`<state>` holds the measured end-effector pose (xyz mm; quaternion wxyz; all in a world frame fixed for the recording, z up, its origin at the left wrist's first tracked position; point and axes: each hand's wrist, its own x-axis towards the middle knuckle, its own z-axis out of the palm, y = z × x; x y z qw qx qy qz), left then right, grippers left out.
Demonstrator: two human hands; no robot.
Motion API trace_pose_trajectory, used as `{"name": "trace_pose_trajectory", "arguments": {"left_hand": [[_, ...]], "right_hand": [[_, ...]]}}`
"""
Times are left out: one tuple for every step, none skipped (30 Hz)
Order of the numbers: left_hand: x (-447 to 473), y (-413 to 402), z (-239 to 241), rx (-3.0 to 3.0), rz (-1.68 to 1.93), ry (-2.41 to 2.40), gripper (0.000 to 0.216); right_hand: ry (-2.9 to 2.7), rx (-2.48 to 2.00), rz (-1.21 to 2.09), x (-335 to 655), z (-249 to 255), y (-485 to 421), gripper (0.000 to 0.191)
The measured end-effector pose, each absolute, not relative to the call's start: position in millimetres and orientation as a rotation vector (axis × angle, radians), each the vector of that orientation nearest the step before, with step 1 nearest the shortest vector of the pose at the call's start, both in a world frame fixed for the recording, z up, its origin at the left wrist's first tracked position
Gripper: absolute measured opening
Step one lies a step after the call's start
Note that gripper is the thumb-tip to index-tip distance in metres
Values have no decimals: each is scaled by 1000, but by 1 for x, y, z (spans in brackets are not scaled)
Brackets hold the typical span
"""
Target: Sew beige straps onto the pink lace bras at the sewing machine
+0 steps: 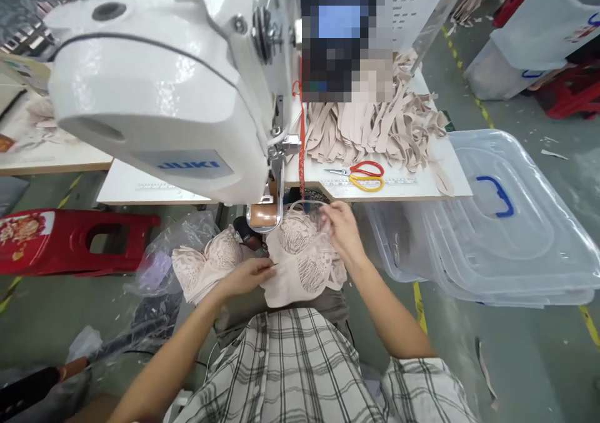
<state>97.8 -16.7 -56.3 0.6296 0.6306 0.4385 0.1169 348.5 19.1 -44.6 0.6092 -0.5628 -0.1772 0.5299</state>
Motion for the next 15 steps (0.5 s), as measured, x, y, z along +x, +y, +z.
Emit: {"name": "trace_pose_trajectory", "arguments": {"left_hand": [[84, -16, -56, 1470, 267, 1054, 32], [70, -16, -55, 1494, 269, 1105, 26], [57, -16, -54, 1514, 276, 1155, 22], [45, -16, -54, 1533, 291, 1205, 20], [35, -16, -54, 1551, 314, 1257, 20], [27, -16, -56, 1569, 349, 1311, 20], [21, -16, -58, 1587, 395, 1367, 22], [18, -14, -60, 1602, 453, 1423, 24], [17, -12, -60, 1616, 519, 1478, 26], [17, -9, -59, 1628, 595, 1530, 28], [19, -5, -53, 1636, 678, 1578, 29], [20, -1, -44, 1637, 765, 1619, 30], [21, 2, -31, 1646, 866, 1657, 30], [21, 3, -15, 1676, 985, 1690, 29], [21, 3, 3, 1727, 1109, 1718, 29]], "right_hand": [[-370, -1309, 1138, 359, -51, 19, 37], [-350, -1313, 1071, 371, -55, 18, 35], [-335, -1316, 1010, 384, -56, 17, 34], [-320, -1320, 949, 399, -55, 16, 33], [-307, -1323, 887, 414, -53, 15, 34], [-297, -1325, 832, 428, -49, 14, 35], [-284, -1323, 783, 441, -44, 12, 36], [-266, -1316, 739, 452, -39, 10, 36], [-246, -1304, 704, 460, -33, 8, 36], [-225, -1288, 676, 465, -28, 5, 34], [-210, -1272, 660, 466, -23, 3, 34], [-205, -1258, 663, 464, -18, 1, 33], [-210, -1249, 679, 459, -13, -2, 33], [-224, -1244, 708, 451, -9, -4, 34], [-245, -1239, 758, 441, -5, -8, 36]]}}
